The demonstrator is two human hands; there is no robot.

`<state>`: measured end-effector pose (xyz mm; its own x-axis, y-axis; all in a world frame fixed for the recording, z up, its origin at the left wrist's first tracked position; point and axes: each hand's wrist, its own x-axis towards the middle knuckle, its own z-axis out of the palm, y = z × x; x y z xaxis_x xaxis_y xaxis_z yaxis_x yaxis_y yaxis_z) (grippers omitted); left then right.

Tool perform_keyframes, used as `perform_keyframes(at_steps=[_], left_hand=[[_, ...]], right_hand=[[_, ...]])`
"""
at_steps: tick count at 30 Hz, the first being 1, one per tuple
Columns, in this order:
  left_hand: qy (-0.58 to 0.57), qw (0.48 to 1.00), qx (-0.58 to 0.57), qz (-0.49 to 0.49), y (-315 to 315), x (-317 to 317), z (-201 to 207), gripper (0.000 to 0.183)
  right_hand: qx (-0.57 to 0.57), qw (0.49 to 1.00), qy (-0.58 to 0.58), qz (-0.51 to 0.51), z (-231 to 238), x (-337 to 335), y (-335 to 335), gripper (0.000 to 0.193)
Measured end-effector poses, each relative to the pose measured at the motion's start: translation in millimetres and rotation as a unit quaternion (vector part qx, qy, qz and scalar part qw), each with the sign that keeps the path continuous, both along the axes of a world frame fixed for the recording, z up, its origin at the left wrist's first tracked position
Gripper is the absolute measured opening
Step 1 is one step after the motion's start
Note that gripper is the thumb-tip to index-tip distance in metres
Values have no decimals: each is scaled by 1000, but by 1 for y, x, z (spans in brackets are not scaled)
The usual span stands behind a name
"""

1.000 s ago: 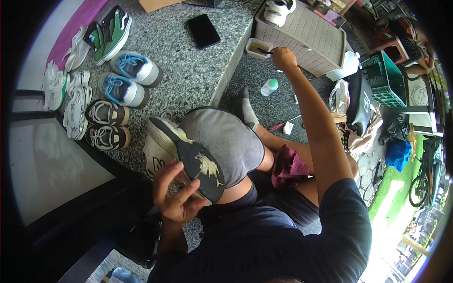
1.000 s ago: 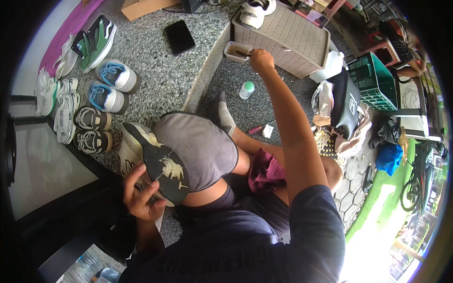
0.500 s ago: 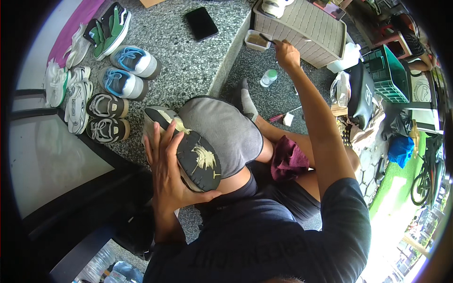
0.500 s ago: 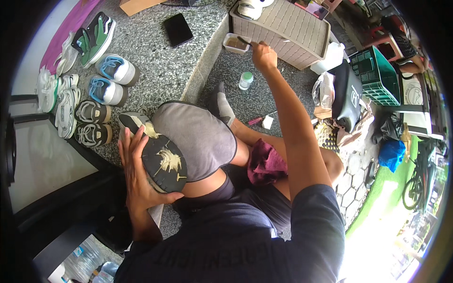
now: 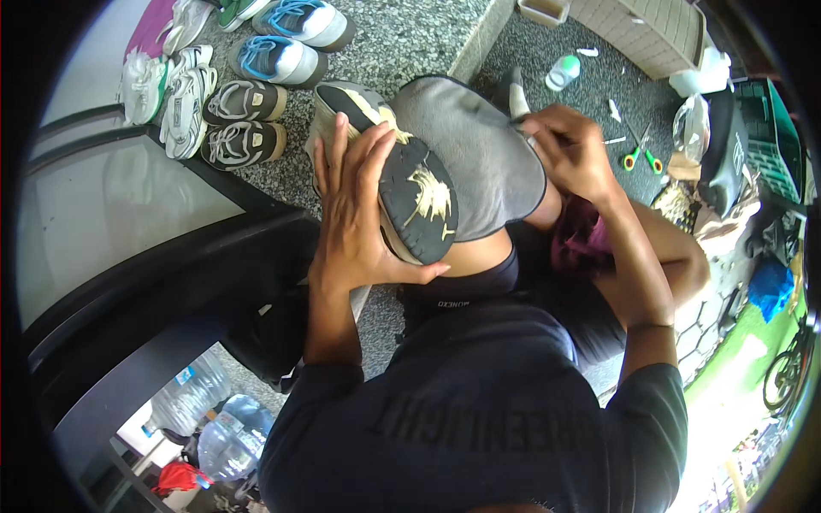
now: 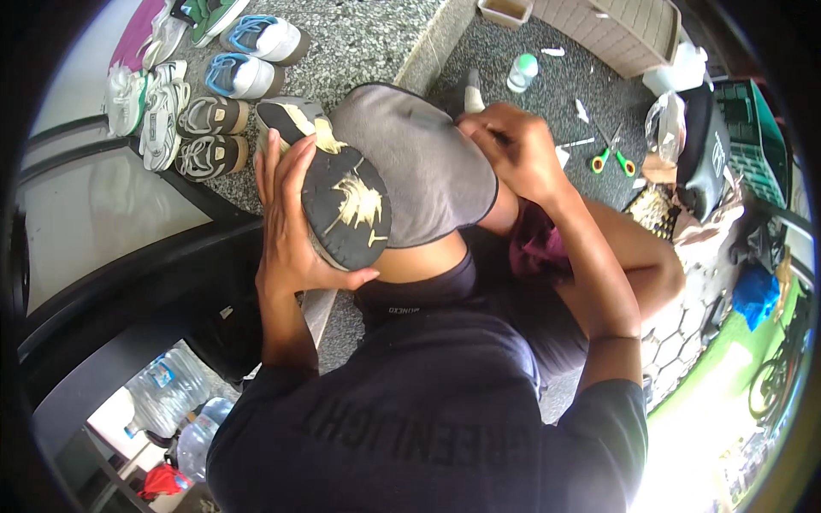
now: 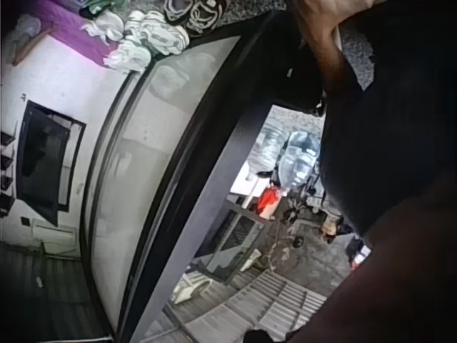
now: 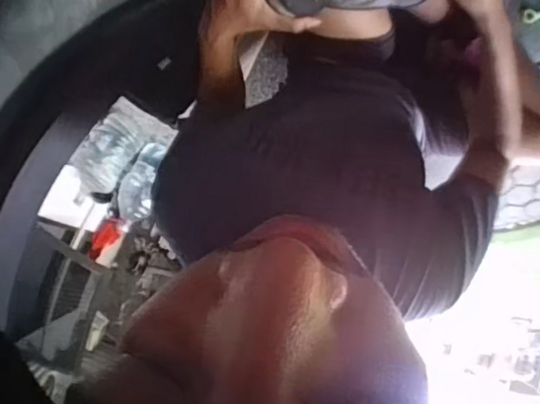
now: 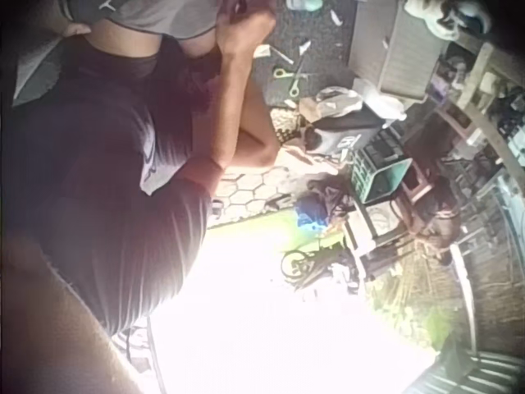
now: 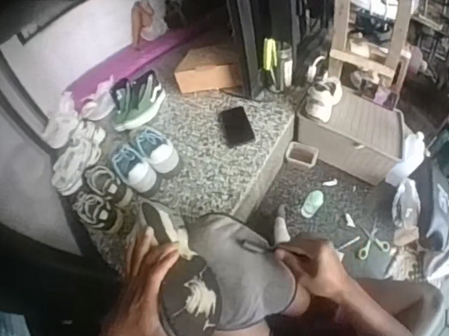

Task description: Repairing a sneaker sole using glue and a prying tool.

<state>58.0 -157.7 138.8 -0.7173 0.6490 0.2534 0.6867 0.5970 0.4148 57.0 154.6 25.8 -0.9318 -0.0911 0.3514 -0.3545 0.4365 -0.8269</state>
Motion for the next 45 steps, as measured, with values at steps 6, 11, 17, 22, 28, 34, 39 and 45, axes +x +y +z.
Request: perform_keyframes(at_steps=[6,11,17,22,28,34,39,45], left_hand=[[19,999,-15,-20,1,-3,3,127],[20,998,-54,-22,12,-3,13,126],[26,983,-178,23,43,7,33,124],[28,972,-231,34,57,7,36,124],[25,969,-243,23,62,3,34,122],[19,969,-243,28,64,3,34,122],[40,964,-261,25,65,5,35,122],[34,968,-246,23,59,7,34,121]], right_hand=[[104,993,-47,-37,22,17,-17,19],[-123,989,-78,39,25,21,-24,18],[-152,966,-156,138,44,23,-25,35],[-18,986,-41,158,70,35,-32,48],[-77,978,-7,193,74,34,-25,50],[-26,988,-70,137,34,24,-18,55],[-34,988,-28,148,31,23,-22,55],[-28,988,13,153,43,30,-30,50]])
